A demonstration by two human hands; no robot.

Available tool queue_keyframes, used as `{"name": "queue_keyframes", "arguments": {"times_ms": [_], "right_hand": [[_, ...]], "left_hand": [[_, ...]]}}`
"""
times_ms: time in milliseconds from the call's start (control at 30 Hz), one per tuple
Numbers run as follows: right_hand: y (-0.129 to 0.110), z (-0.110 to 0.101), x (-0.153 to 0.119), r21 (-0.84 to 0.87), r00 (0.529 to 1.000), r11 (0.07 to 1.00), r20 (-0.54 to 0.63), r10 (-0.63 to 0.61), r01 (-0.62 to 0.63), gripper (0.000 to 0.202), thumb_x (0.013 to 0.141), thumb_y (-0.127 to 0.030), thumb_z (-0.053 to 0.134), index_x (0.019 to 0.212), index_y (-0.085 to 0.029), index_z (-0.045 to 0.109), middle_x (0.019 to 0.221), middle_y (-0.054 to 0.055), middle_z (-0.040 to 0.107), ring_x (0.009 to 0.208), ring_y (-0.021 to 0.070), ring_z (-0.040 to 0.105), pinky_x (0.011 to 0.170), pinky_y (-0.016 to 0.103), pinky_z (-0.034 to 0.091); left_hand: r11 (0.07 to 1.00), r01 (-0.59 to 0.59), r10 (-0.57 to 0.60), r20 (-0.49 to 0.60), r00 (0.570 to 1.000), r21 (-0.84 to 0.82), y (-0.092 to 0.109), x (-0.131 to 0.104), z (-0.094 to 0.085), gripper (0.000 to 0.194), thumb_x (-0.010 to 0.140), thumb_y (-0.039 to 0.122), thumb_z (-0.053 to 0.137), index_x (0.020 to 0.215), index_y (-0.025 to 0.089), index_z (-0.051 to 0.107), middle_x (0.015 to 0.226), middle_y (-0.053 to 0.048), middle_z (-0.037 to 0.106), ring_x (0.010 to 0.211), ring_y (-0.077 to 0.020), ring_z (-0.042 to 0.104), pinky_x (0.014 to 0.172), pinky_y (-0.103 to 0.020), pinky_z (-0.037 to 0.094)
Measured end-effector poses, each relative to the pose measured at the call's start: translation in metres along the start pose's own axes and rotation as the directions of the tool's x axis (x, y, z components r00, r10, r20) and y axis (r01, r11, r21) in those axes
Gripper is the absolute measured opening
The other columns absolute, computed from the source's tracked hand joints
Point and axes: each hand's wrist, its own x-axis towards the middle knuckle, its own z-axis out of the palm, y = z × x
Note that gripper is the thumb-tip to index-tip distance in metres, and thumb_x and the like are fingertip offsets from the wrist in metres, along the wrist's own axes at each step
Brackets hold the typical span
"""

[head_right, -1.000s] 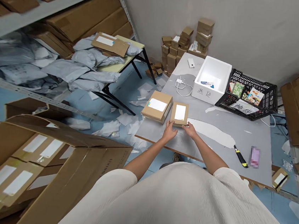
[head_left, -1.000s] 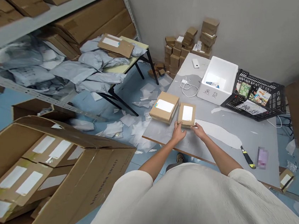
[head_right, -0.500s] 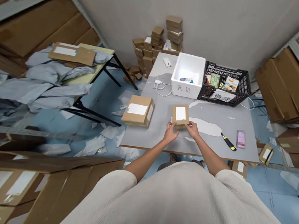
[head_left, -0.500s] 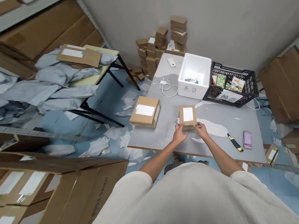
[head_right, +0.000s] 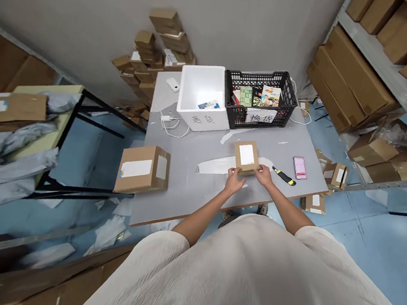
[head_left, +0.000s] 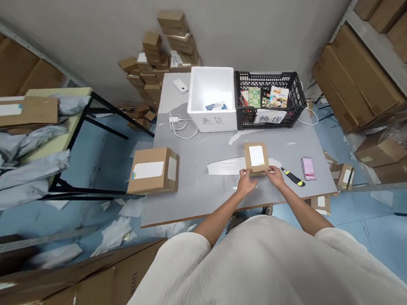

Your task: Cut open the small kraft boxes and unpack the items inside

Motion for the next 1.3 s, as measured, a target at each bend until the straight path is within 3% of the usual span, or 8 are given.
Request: {"name": "queue_keyframes", "arguments": {"times_ms": [167, 367, 467, 600, 733, 833, 1067, 1300], "right_hand": [[0.023, -0.027, 0.015, 0.032, 0.985, 0.995, 0.146, 0.091, -0.097, 0.029, 0.083, -0.028, 0.070, 0.111, -0.022, 0.077, 0.109, 0.008, 0.079, 0.105, 0.0268, 0.074, 0.104, 0.043, 0.058], [0.026, -0.040, 0.059, 0.013, 0.982, 1.000, 0.189, -0.019, 0.017, 0.037, 0.083, -0.024, 0.068, 0.119, -0.023, 0.078, 0.120, 0.008, 0.076, 0.102, 0.0246, 0.072, 0.109, 0.043, 0.057], [0.019, -0.036, 0.085, -0.060, 0.963, 0.992, 0.253, -0.091, 0.110, 0.049, 0.086, -0.026, 0.068, 0.134, -0.021, 0.074, 0.139, 0.013, 0.067, 0.107, 0.0252, 0.071, 0.111, 0.043, 0.056], [0.001, -0.027, 0.115, -0.220, 0.908, 0.921, 0.348, -0.234, 0.321, 0.074, 0.089, -0.030, 0.066, 0.161, -0.021, 0.054, 0.161, 0.017, 0.052, 0.143, 0.0348, 0.055, 0.125, 0.051, 0.045], [-0.022, -0.015, 0.138, -0.380, 0.878, 0.843, 0.436, -0.200, 0.380, 0.090, 0.090, -0.034, 0.068, 0.173, -0.023, 0.034, 0.182, 0.017, 0.026, 0.153, 0.0434, 0.042, 0.125, 0.062, 0.041], [-0.038, -0.010, 0.151, -0.419, 0.846, 0.805, 0.502, -0.179, 0.419, 0.093, 0.089, -0.030, 0.069, 0.174, -0.026, 0.032, 0.186, 0.014, 0.018, 0.158, 0.0449, 0.034, 0.124, 0.065, 0.038], [-0.046, -0.019, 0.147, -0.473, 0.848, 0.757, 0.492, -0.199, 0.451, 0.080, 0.088, -0.037, 0.073, 0.162, -0.024, 0.048, 0.171, 0.017, 0.044, 0.151, 0.0424, 0.040, 0.122, 0.059, 0.037], [-0.023, -0.030, 0.093, -0.436, 0.903, 0.848, 0.417, -0.105, 0.300, 0.055, 0.097, -0.033, 0.065, 0.151, -0.018, 0.061, 0.143, 0.019, 0.064, 0.127, 0.0339, 0.065, 0.107, 0.040, 0.052]], "left_hand": [[0.997, 0.073, -0.073, -0.028, 0.997, 0.000, 0.006, 0.009, 0.022, 0.050, 0.086, 0.016, 0.071, 0.133, 0.025, 0.058, 0.144, -0.011, 0.043, 0.123, -0.0246, 0.070, 0.114, -0.042, 0.055], [0.993, 0.110, -0.113, -0.098, 0.989, -0.035, 0.009, 0.011, 0.033, 0.050, 0.084, 0.011, 0.067, 0.131, 0.025, 0.059, 0.146, -0.011, 0.043, 0.127, -0.0246, 0.066, 0.116, -0.040, 0.053], [0.991, 0.131, -0.129, -0.176, 0.976, -0.001, 0.015, 0.005, 0.040, 0.052, 0.083, 0.012, 0.067, 0.134, 0.024, 0.061, 0.153, -0.013, 0.040, 0.137, -0.0302, 0.060, 0.120, -0.045, 0.050], [0.982, 0.171, -0.141, -0.308, 0.941, 0.074, 0.020, -0.006, 0.052, 0.052, 0.085, 0.015, 0.066, 0.137, 0.022, 0.064, 0.149, -0.017, 0.046, 0.140, -0.0372, 0.055, 0.122, -0.055, 0.045], [0.988, 0.146, -0.152, -0.220, 0.964, -0.046, 0.017, -0.012, 0.067, 0.049, 0.088, 0.013, 0.061, 0.136, 0.020, 0.064, 0.129, -0.015, 0.062, 0.120, -0.0305, 0.066, 0.115, -0.052, 0.051], [0.977, 0.148, -0.173, -0.170, 0.970, -0.152, 0.012, -0.013, 0.075, 0.054, 0.088, 0.015, 0.064, 0.142, 0.021, 0.062, 0.135, -0.015, 0.066, 0.117, -0.0292, 0.068, 0.111, -0.050, 0.055], [0.972, 0.122, -0.165, -0.211, 0.964, -0.203, 0.001, -0.006, 0.075, 0.070, 0.085, 0.020, 0.072, 0.153, 0.021, 0.057, 0.151, -0.018, 0.061, 0.140, -0.0350, 0.060, 0.122, -0.054, 0.046], [0.982, 0.114, -0.152, -0.274, 0.950, -0.150, -0.020, 0.011, 0.034, 0.077, 0.077, 0.017, 0.074, 0.151, 0.020, 0.055, 0.155, -0.018, 0.053, 0.153, -0.0381, 0.046, 0.127, -0.054, 0.042]]}}
